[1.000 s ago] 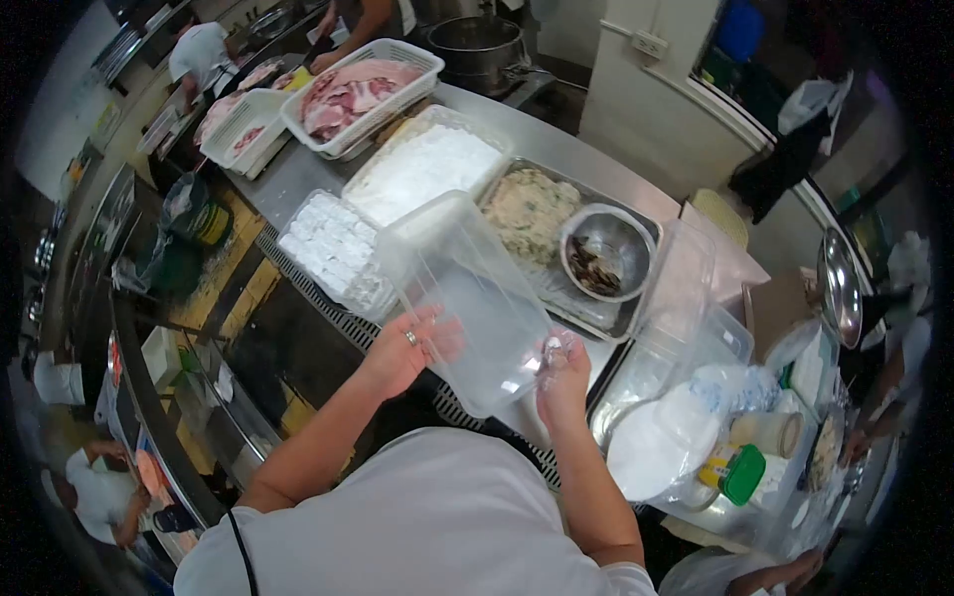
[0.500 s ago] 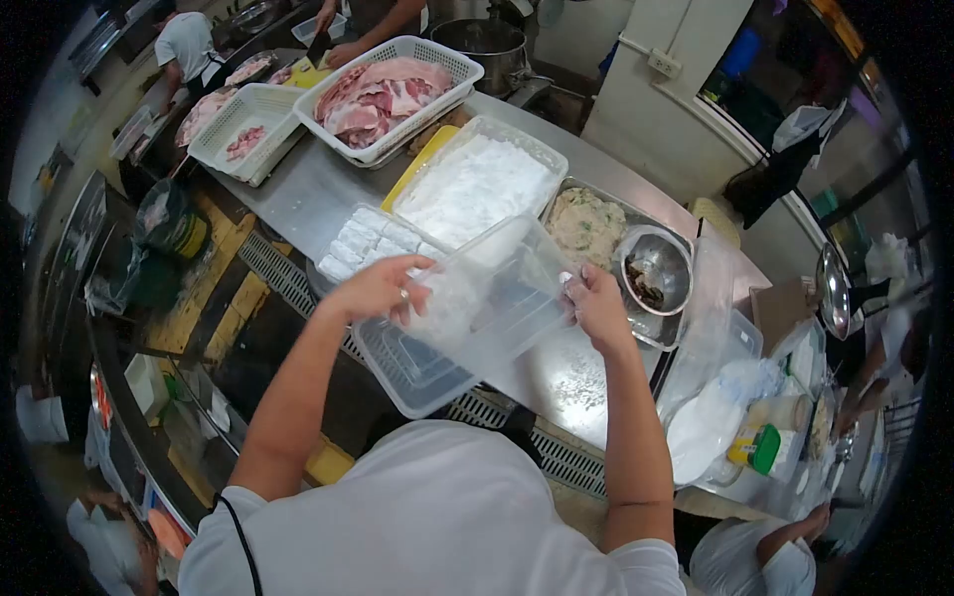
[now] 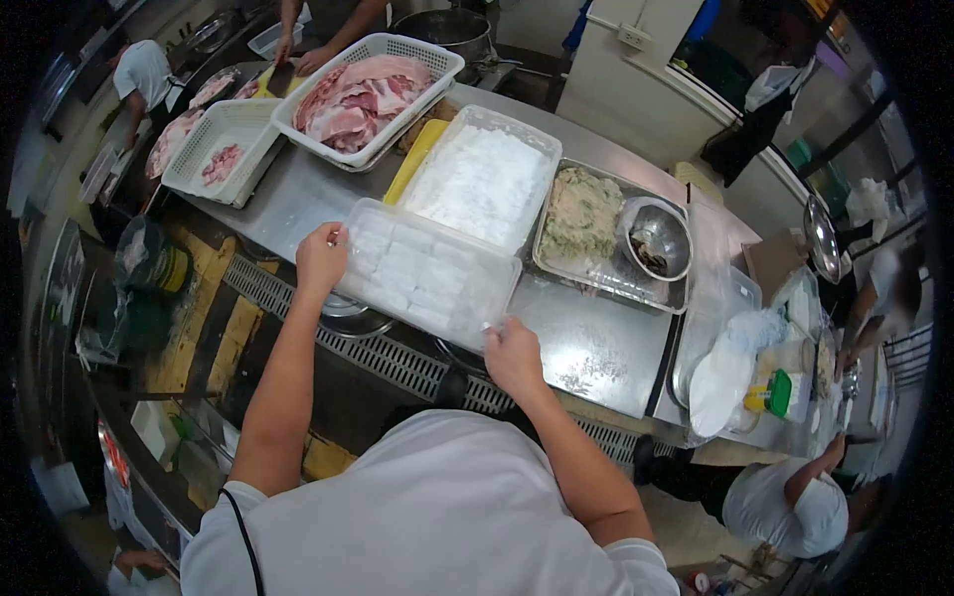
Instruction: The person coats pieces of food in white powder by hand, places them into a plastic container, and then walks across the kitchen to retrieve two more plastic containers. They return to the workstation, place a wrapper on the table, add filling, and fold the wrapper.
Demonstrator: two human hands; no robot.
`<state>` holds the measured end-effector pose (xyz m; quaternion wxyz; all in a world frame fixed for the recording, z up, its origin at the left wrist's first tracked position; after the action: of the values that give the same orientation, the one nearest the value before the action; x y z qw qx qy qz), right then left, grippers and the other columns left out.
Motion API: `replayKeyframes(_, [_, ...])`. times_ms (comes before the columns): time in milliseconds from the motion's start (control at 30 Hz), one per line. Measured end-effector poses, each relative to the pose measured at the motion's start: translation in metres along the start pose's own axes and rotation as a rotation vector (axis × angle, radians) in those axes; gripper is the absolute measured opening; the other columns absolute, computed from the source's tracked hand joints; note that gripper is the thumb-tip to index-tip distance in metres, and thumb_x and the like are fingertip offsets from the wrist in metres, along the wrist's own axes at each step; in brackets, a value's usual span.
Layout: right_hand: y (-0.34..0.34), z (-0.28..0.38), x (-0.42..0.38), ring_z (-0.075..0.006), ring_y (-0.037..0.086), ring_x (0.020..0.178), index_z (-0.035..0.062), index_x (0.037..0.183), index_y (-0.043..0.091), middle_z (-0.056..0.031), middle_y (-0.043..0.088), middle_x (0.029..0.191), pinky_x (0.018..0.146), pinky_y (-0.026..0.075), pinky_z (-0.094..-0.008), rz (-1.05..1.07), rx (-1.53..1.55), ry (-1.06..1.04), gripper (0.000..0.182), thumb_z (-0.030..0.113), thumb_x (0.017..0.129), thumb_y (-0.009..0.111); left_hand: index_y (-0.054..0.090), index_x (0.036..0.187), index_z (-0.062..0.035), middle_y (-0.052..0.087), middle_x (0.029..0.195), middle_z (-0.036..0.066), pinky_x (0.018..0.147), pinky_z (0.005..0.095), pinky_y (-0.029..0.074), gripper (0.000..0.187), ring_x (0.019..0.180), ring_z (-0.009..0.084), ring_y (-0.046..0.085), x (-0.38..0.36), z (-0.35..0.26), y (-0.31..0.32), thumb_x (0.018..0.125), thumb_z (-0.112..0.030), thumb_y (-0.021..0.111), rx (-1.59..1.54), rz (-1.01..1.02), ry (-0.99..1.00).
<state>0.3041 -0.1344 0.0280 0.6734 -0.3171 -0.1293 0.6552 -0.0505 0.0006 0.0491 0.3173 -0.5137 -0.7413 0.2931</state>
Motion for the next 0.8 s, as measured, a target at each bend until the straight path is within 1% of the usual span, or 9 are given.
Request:
replayKeyframes(67, [-0.002, 0.020, -0.008, -0.0518, 0.071, 0.090, -0.0092, 0.115, 0.063, -0.0335, 0.071, 0.091, 0.079, 0.056, -0.0534, -0.020, -0.161, -0.069, 0.033, 0.019, 0.099, 0.066, 0.078, 0.115, -0.0087, 0.076, 0.099, 0.018, 0.084, 0.0470, 0.056, 0.026, 0.092, 0.0418, 0.071, -0.002, 0.006, 0.003, 0.102, -0.028, 0.067, 0.056, -0.035, 0.023])
replayKeyframes(167, [0.001, 0.027, -0.012, -0.0544, 0.069, 0.092, -0.0105, 0.117, 0.062, -0.0336, 0.071, 0.090, 0.081, 0.056, -0.0550, -0.026, -0.149, -0.055, 0.035, 0.019, 0.098, 0.066, 0.078, 0.116, -0.0085, 0.073, 0.101, 0.018, 0.087, 0.0487, 0.054, 0.027, 0.096, 0.0405, 0.070, -0.008, 0.006, 0.002, 0.102, -0.028, 0.066, 0.132, -0.078, 0.033])
replayKeyframes(267, [0.007, 0.013, -0.010, -0.0487, 0.073, 0.082, -0.0100, 0.121, 0.061, -0.0312, 0.072, 0.088, 0.075, 0.057, -0.0525, -0.048, -0.060, -0.054, 0.035, 0.017, 0.100, 0.065, 0.078, 0.118, -0.0105, 0.071, 0.104, 0.019, 0.088, 0.0497, 0.053, 0.027, 0.099, 0.0399, 0.069, -0.009, 0.011, 0.002, 0.103, -0.029, 0.065, 0.161, -0.012, 0.008])
replayKeyframes(367, [0.012, 0.003, -0.005, -0.0348, 0.073, 0.067, -0.0102, 0.121, 0.061, -0.0253, 0.072, 0.081, 0.065, 0.057, -0.0469, 0.009, 0.154, 0.035, 0.032, 0.016, 0.103, 0.063, 0.077, 0.113, -0.0116, 0.068, 0.098, 0.017, 0.085, 0.0529, 0.053, 0.023, 0.095, 0.0413, 0.067, -0.014, 0.009, 0.003, 0.103, -0.026, 0.062, 0.100, -0.058, 0.035])
replayKeyframes(467, [0.020, -0.010, 0.003, -0.0202, 0.068, 0.058, -0.0089, 0.118, 0.061, -0.0167, 0.069, 0.076, 0.055, 0.056, -0.0386, 0.065, 0.279, 0.047, 0.026, 0.015, 0.106, 0.060, 0.077, 0.120, -0.0108, 0.070, 0.102, 0.021, 0.087, 0.0509, 0.053, 0.029, 0.099, 0.0426, 0.067, -0.016, 0.006, 0.004, 0.104, -0.029, 0.062, 0.082, -0.025, 0.022])
replayKeyframes(567, [0.019, -0.007, 0.007, -0.0172, 0.065, 0.056, -0.0071, 0.113, 0.062, -0.0120, 0.066, 0.076, 0.050, 0.055, -0.0345, 0.107, 0.413, 0.164, 0.022, 0.014, 0.107, 0.058, 0.076, 0.123, -0.0110, 0.069, 0.101, 0.021, 0.088, 0.0510, 0.053, 0.029, 0.098, 0.0442, 0.066, -0.012, 0.008, 0.005, 0.104, -0.028, 0.061, 0.101, 0.014, 0.035])
replayKeyframes(667, [0.016, -0.004, 0.010, -0.0165, 0.063, 0.055, -0.0057, 0.112, 0.062, -0.0107, 0.065, 0.078, 0.048, 0.055, -0.0335, 0.131, 0.455, 0.212, 0.020, 0.013, 0.106, 0.059, 0.076, 0.125, -0.0101, 0.069, 0.102, 0.020, 0.088, 0.0498, 0.053, 0.031, 0.097, 0.0431, 0.066, -0.003, 0.013, 0.009, 0.103, -0.027, 0.061, 0.186, 0.090, 0.044])
replayKeyframes(767, [0.019, -0.009, 0.014, -0.0151, 0.060, 0.052, -0.0058, 0.111, 0.061, -0.0101, 0.064, 0.077, 0.045, 0.053, -0.0330, 0.138, 0.488, 0.222, 0.020, 0.014, 0.106, 0.060, 0.069, 0.138, -0.0118, 0.066, 0.127, 0.021, 0.098, 0.0523, 0.051, 0.039, 0.118, 0.0414, 0.063, 0.000, 0.024, 0.027, 0.102, -0.026, 0.062, 0.191, 0.085, 0.091])
replayKeyframes(800, [0.019, -0.009, 0.014, -0.0180, 0.063, 0.055, -0.0059, 0.112, 0.061, -0.0110, 0.065, 0.078, 0.048, 0.055, -0.0354, 0.146, 0.486, 0.228, 0.019, 0.012, 0.104, 0.060, 0.063, 0.144, -0.0132, 0.059, 0.138, 0.021, 0.104, 0.0548, 0.047, 0.044, 0.128, 0.0414, 0.056, -0.001, 0.019, 0.030, 0.103, -0.029, 0.061, 0.293, 0.047, 0.215])
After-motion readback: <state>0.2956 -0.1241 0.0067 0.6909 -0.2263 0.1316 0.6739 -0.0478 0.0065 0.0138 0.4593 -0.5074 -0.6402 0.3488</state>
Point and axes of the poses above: each hand's wrist, its own x-axis towards the middle knuckle, its own y-axis out of the palm, z = x × y, the point moved 3 cm from there along x, towards the middle knuckle
